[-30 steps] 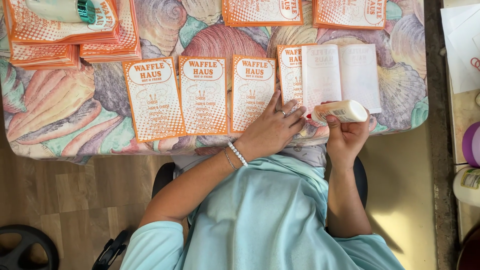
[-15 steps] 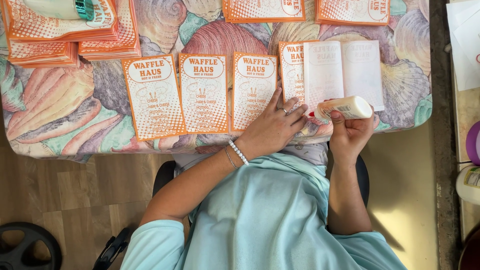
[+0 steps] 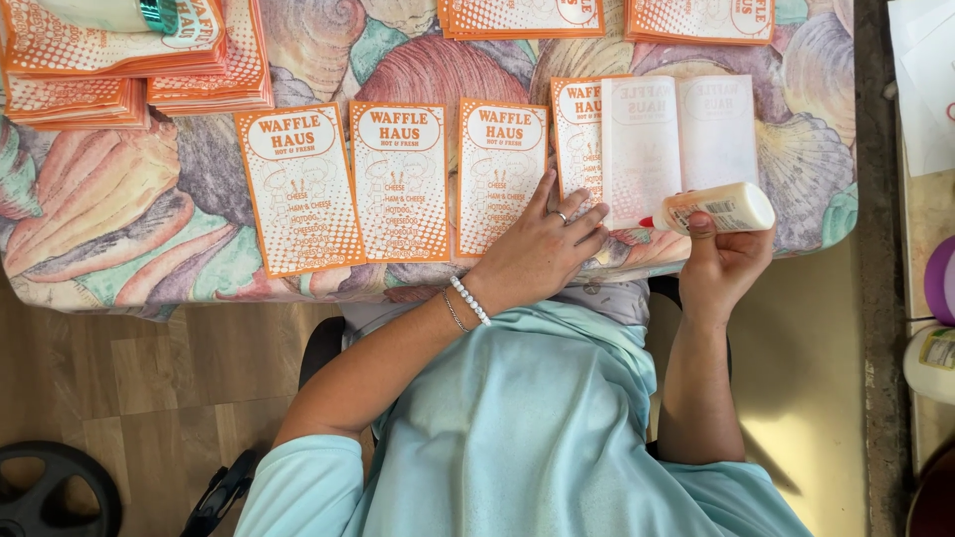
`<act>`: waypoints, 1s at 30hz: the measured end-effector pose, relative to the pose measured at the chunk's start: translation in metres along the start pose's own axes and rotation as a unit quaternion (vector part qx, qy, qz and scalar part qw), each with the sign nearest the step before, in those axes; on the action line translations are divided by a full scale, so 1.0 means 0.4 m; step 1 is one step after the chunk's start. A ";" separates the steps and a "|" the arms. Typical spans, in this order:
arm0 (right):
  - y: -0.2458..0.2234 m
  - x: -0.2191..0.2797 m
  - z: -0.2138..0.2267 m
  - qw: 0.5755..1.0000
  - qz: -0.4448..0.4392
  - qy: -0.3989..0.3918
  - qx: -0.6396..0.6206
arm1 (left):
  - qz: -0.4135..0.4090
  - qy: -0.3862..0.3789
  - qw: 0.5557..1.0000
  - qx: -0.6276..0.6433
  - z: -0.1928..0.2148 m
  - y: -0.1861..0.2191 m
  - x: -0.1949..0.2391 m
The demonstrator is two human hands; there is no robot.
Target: Applying glue to the edges of paper bags and folding them to complete the assembly.
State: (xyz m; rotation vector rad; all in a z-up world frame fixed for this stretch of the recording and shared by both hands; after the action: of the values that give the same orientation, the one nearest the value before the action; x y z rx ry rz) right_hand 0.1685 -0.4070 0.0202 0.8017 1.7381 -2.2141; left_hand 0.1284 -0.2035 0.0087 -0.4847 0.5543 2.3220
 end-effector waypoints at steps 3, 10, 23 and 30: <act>-0.009 -0.003 0.003 1.000 -0.008 0.019 -0.002 | 0.000 0.000 1.000 -0.002 0.018 0.004 -0.002; -0.025 0.004 -0.015 0.999 -0.021 0.025 -0.023 | 0.001 -0.011 1.000 0.005 0.009 0.002 -0.004; -0.004 0.011 -0.027 0.999 -0.036 0.011 -0.017 | 0.003 -0.020 1.000 0.005 0.019 0.002 -0.008; 0.035 -0.017 0.075 0.995 -0.065 0.069 0.028 | -0.019 -0.008 0.998 -0.058 0.040 0.008 -0.008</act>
State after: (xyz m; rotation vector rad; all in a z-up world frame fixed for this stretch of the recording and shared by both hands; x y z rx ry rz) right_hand 0.1725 -0.4402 0.0170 0.8965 1.8483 -2.3522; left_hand 0.1252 -0.1992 0.0245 -0.5251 0.4017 2.3279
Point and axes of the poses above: each hand's wrist, its own x-axis away from the middle knuckle, its own z-axis out of the back of the hand, y = z × x, the point moved 8 cm from there along -x, towards the middle knuckle, and after that the axes turned 5 degrees about y, right-handed, at the moved point
